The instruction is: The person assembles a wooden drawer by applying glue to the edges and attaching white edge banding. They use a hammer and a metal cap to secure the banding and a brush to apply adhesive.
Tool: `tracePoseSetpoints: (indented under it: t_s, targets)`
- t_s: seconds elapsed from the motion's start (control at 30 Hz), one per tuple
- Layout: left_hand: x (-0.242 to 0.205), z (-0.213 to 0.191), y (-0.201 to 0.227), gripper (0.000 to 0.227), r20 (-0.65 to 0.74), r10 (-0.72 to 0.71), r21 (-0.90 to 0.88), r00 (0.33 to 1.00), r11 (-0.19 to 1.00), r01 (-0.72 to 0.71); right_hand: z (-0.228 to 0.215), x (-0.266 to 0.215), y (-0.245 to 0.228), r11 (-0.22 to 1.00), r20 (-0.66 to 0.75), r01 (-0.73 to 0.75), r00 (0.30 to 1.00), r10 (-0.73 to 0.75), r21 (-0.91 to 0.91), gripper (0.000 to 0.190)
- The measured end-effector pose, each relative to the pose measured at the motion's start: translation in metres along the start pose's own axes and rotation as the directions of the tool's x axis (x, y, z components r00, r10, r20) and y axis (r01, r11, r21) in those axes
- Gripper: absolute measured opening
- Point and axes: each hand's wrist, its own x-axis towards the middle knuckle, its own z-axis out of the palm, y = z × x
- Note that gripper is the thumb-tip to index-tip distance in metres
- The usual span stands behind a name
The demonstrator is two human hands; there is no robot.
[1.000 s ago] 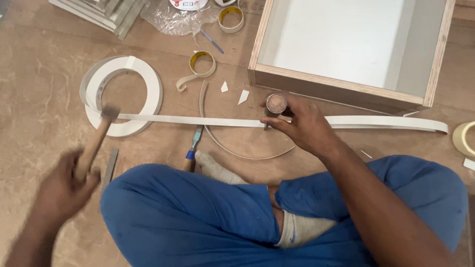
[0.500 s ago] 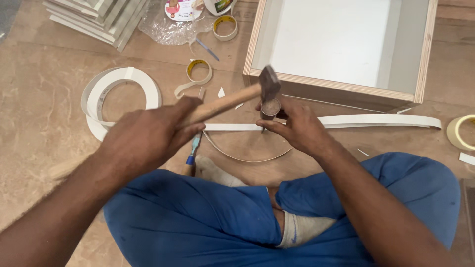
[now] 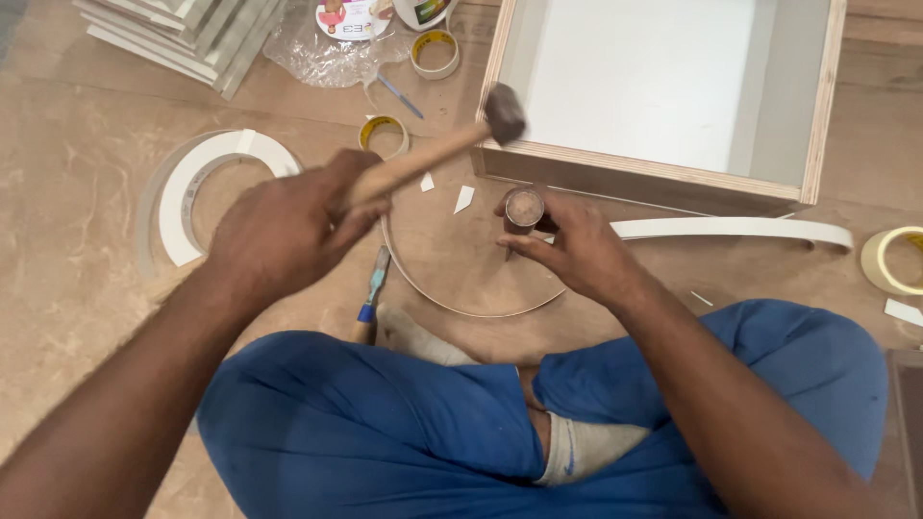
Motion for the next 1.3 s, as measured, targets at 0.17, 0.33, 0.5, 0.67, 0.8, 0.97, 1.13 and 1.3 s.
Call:
tracePoseSetpoints:
  t_s: [0.17,0.33,0.5,0.67,0.8,0.97,1.13,1.3]
  targets:
    - [0.062,0.070,-0.073,0.049,-0.281,0.057,-0.209,0.958,0.970,-0.120,0.011,0.009,-0.005,0.993,-0.023,0.109,0.994,-0.110,-0.041,0.040]
    - [0.116,0.144,-0.126,0.048,-0.266,-0.160,-0.163,0.951,0.979,0.119,0.038,0.067,-0.024,0.992,-0.214,0.125,0.969,-0.122,-0.002,0.048]
    - [0.125,0.175,-0.170,0.049,-0.264,-0.338,-0.169,0.903,0.938,0.301,0.104,0.177,-0.006,0.957,-0.199,-0.122,0.964,0.178,0.265,0.050]
    - [0.116,0.179,-0.188,0.047,-0.309,-0.344,-0.141,0.886,0.939,0.315,0.183,0.233,0.030,0.796,0.017,-0.402,0.896,0.443,0.452,0.056]
    - [0.120,0.155,-0.169,0.041,-0.172,-0.368,-0.465,0.914,0.848,0.254,0.213,0.266,0.052,0.553,0.182,-0.386,0.903,0.388,0.738,0.052]
    - [0.107,0.161,-0.155,0.047,-0.510,-0.106,-0.057,0.854,0.994,0.090,0.169,0.221,0.052,0.785,0.104,-0.150,0.989,0.109,0.601,0.045]
    - [0.122,0.170,-0.157,0.019,-0.309,-0.213,-0.082,0.927,0.977,0.197,0.069,0.081,0.046,0.945,0.112,-0.122,0.980,0.162,-0.304,0.039]
    - [0.134,0.180,-0.111,0.028,-0.079,-0.032,-0.015,0.996,0.999,0.030,-0.019,0.001,0.092,0.388,0.141,0.285,0.923,-0.359,-0.876,0.084]
